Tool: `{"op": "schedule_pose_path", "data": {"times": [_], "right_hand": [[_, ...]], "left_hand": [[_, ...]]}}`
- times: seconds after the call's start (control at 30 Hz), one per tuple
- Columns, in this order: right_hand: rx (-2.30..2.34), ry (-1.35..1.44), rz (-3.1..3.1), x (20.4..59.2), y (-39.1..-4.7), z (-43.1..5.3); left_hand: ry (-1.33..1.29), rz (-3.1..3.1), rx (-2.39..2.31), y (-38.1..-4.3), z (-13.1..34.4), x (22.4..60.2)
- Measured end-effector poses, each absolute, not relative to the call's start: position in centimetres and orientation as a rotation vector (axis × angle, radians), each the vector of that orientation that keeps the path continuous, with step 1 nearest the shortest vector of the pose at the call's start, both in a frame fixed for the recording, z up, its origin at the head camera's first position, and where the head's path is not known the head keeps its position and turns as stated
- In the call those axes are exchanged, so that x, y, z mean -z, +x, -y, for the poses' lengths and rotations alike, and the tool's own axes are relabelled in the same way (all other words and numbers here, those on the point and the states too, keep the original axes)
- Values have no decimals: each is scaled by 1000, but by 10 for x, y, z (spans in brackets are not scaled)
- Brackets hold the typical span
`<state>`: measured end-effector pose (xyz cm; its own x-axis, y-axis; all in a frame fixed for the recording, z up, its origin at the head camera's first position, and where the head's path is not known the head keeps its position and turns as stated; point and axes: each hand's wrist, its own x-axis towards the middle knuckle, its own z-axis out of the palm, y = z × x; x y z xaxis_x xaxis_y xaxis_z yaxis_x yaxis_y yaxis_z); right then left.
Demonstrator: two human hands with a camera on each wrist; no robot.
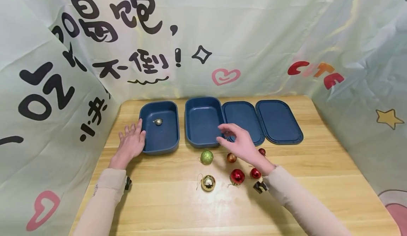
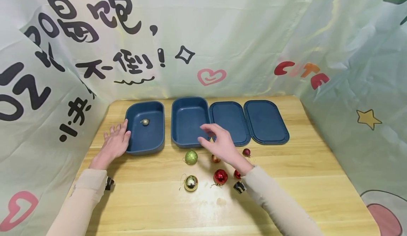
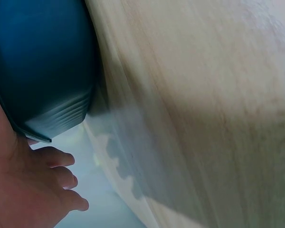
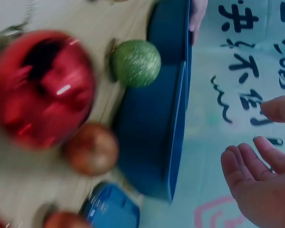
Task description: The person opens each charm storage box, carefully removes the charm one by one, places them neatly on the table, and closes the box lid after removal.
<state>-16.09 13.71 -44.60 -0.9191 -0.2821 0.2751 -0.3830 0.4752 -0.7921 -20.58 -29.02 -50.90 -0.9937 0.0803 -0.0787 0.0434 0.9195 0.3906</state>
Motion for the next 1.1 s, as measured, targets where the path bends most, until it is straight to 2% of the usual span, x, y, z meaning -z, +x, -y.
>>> {"op": "schedule_pose_path", "data": {"times": [0.4,1.1], "right_hand": [[-1547,731,2594,445,-195,-73],[-1595,756,2689,448,-235,13]], "left_hand": [[90,-3000,-593,-207,289,511],[78,-2992,-598,-209,290,510]]}}
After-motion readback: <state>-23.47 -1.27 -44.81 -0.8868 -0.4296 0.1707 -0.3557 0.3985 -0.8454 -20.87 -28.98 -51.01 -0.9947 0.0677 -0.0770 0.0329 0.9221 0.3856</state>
